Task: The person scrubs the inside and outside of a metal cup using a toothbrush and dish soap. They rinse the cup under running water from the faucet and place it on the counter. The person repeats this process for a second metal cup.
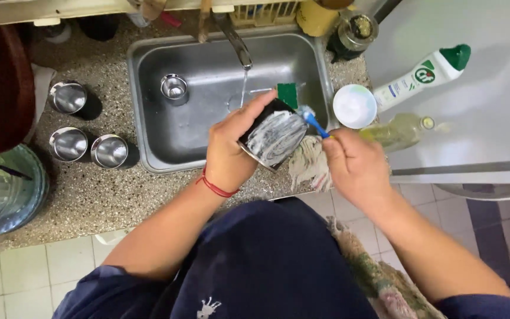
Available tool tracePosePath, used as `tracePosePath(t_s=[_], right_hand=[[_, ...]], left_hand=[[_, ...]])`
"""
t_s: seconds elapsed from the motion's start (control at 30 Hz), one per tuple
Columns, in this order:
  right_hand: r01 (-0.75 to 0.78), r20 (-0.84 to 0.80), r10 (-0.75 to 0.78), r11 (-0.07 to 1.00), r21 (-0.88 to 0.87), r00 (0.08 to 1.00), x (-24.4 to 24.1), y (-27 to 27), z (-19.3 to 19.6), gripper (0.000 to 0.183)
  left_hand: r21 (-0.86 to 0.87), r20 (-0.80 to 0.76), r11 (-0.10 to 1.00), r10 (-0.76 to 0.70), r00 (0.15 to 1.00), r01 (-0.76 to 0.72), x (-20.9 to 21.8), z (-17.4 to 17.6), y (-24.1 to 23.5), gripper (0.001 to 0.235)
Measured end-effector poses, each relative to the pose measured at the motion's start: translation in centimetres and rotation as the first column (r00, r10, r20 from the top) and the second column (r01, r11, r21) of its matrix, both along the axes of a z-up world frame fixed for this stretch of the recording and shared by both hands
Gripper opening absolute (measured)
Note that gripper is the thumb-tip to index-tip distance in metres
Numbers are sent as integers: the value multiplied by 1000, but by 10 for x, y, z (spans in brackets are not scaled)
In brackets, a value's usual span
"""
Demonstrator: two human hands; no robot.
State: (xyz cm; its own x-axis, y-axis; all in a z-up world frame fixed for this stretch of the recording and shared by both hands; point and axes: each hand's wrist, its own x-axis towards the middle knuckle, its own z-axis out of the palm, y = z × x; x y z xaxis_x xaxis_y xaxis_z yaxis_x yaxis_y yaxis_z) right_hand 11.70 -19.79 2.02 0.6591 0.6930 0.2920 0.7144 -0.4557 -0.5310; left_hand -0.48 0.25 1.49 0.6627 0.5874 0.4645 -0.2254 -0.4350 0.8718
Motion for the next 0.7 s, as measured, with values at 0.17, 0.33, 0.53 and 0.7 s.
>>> tracePosePath(t_s=[0.17, 0.33, 0.53, 0.7], right_hand=[[-84, 163, 79, 996, 27, 983, -8, -10, -18, 33], [-130, 99, 134, 990, -46, 986, -10, 3, 4, 31], [-174, 137, 196, 972, -157, 971, -9, 4, 9, 39], [-190, 155, 213, 970, -154, 965, -23, 10, 18, 34]], left_hand=[[-5, 8, 1000, 16, 1000, -16, 3, -5, -1, 51], [14, 19, 1000, -26, 999, 25, 7, -1, -1, 53], [24, -10, 999, -34, 999, 34, 9, -1, 0, 52], [-18, 26, 999, -50, 998, 50, 11, 6, 1, 47]])
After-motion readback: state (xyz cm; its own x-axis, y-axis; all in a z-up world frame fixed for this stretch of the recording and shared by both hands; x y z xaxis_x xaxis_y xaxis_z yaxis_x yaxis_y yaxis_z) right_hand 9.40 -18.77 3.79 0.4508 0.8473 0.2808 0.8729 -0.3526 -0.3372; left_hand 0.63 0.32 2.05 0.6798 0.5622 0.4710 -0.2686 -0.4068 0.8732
